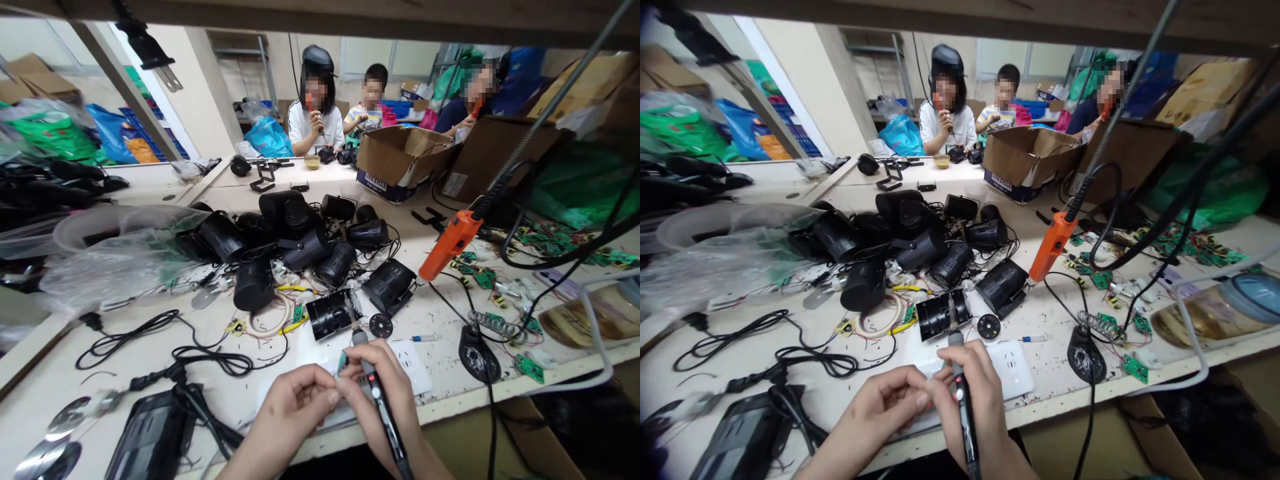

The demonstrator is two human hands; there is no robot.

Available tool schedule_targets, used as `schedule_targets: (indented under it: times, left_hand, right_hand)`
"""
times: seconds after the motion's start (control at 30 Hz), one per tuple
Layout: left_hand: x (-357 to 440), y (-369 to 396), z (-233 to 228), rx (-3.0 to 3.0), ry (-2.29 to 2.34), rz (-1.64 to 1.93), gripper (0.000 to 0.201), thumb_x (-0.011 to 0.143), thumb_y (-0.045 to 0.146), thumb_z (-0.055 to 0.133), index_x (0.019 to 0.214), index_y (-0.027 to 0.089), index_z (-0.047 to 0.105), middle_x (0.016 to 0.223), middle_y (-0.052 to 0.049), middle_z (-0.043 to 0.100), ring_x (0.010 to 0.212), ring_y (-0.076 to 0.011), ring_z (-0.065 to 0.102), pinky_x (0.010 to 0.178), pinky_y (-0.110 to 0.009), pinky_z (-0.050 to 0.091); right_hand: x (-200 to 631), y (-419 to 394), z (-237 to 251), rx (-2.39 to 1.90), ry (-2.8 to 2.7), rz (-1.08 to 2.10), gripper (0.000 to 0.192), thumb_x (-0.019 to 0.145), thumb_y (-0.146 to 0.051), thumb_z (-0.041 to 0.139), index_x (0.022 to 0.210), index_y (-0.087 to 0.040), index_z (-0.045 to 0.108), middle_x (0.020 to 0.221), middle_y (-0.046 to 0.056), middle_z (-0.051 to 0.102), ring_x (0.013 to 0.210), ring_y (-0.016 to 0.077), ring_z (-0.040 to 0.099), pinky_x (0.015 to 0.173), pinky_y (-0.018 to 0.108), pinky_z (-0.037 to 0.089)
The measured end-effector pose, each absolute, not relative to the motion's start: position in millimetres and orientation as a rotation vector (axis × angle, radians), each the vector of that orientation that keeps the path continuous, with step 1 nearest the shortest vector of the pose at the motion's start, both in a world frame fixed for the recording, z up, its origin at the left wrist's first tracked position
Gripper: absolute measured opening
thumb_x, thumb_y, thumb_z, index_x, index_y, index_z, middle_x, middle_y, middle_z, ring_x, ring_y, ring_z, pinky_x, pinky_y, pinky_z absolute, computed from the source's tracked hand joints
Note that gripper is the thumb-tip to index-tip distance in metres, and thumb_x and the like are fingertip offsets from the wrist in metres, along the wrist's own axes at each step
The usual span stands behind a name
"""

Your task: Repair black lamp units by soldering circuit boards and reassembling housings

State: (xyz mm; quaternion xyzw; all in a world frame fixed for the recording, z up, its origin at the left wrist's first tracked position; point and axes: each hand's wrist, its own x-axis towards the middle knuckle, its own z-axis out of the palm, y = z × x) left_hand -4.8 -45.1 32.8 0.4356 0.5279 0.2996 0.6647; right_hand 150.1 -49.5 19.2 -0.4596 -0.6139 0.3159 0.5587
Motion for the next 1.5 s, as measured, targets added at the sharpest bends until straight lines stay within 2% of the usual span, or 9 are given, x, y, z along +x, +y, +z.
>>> schedule_targets:
  times: [0.17,0.27,0.43,0.6,0.73,0.8,0.93,1.1,1.5]
  left_hand:
    - [-4,-43,30,1.129,1.166,0.602,0.047,0.071,0.062,0.069,0.071,0.015,0.063,0.061,0.003,0.051,0.058,-0.0103,0.038,0.054,-0.023,0.029]
    - [-6,-41,29,1.133,1.212,0.592,0.047,0.07,0.062,0.069,0.066,0.015,0.06,0.056,0.004,0.049,0.054,-0.0095,0.037,0.052,-0.023,0.027]
    - [-13,-39,20,1.044,1.301,0.62,0.046,0.067,0.061,0.07,0.068,0.017,0.059,0.053,0.005,0.048,0.049,-0.009,0.038,0.049,-0.022,0.03]
    - [-16,-33,21,1.135,1.329,0.678,0.039,0.076,0.056,0.063,0.072,0.018,0.059,0.063,0.003,0.051,0.055,-0.0114,0.045,0.054,-0.023,0.037]
    - [-9,-21,24,1.513,1.382,0.727,0.029,0.082,0.044,0.054,0.069,0.019,0.061,0.081,-0.004,0.064,0.076,-0.0191,0.057,0.072,-0.029,0.045]
    - [-4,-17,25,1.619,1.397,0.657,0.026,0.085,0.04,0.051,0.071,0.02,0.062,0.082,-0.005,0.067,0.083,-0.0217,0.06,0.078,-0.032,0.045]
    - [3,-16,28,1.596,1.362,0.645,0.027,0.087,0.041,0.049,0.074,0.021,0.062,0.083,-0.004,0.069,0.084,-0.0219,0.061,0.08,-0.031,0.044]
    - [3,-23,28,1.439,1.245,0.74,0.031,0.088,0.046,0.05,0.078,0.019,0.062,0.084,-0.004,0.069,0.084,-0.0204,0.062,0.08,-0.029,0.045]
    - [5,-31,22,1.568,1.233,0.635,0.029,0.093,0.043,0.048,0.083,0.02,0.063,0.089,-0.002,0.072,0.085,-0.0195,0.065,0.079,-0.028,0.045]
  right_hand:
    - [147,-49,12,-1.083,-1.514,0.728,0.014,0.092,-0.019,0.053,0.104,-0.023,0.06,0.083,0.0,0.055,0.074,0.0154,0.06,0.067,0.028,0.05]
    - [150,-46,9,-1.115,-1.451,0.734,0.014,0.095,-0.017,0.049,0.104,-0.023,0.059,0.086,0.0,0.055,0.067,0.012,0.061,0.062,0.024,0.052]
    - [161,-43,5,-1.157,-1.563,0.35,0.02,0.093,-0.009,0.052,0.108,-0.021,0.06,0.087,0.003,0.052,0.075,0.0142,0.06,0.066,0.026,0.054]
    - [166,-50,-5,-1.157,-1.76,0.268,0.025,0.092,-0.008,0.052,0.112,-0.019,0.061,0.087,0.005,0.054,0.075,0.0159,0.061,0.064,0.026,0.054]
    - [167,-58,-15,-1.204,-1.768,0.264,0.024,0.093,-0.008,0.05,0.113,-0.018,0.06,0.086,0.004,0.052,0.073,0.0157,0.061,0.063,0.026,0.053]
    - [167,-60,-19,-1.242,-1.784,0.301,0.026,0.094,-0.009,0.048,0.115,-0.018,0.059,0.088,0.005,0.052,0.075,0.0164,0.061,0.065,0.027,0.054]
    - [165,-60,-20,-1.266,-1.767,0.399,0.03,0.095,-0.01,0.043,0.119,-0.02,0.058,0.091,0.006,0.054,0.08,0.0185,0.063,0.069,0.028,0.055]
    - [159,-53,-14,-1.228,-1.713,0.461,0.023,0.097,-0.013,0.046,0.117,-0.02,0.056,0.094,0.006,0.055,0.085,0.018,0.062,0.075,0.029,0.054]
    - [182,-53,-24,-1.289,-1.783,0.461,0.031,0.095,-0.014,0.045,0.123,-0.021,0.055,0.096,0.005,0.052,0.085,0.0183,0.06,0.074,0.029,0.054]
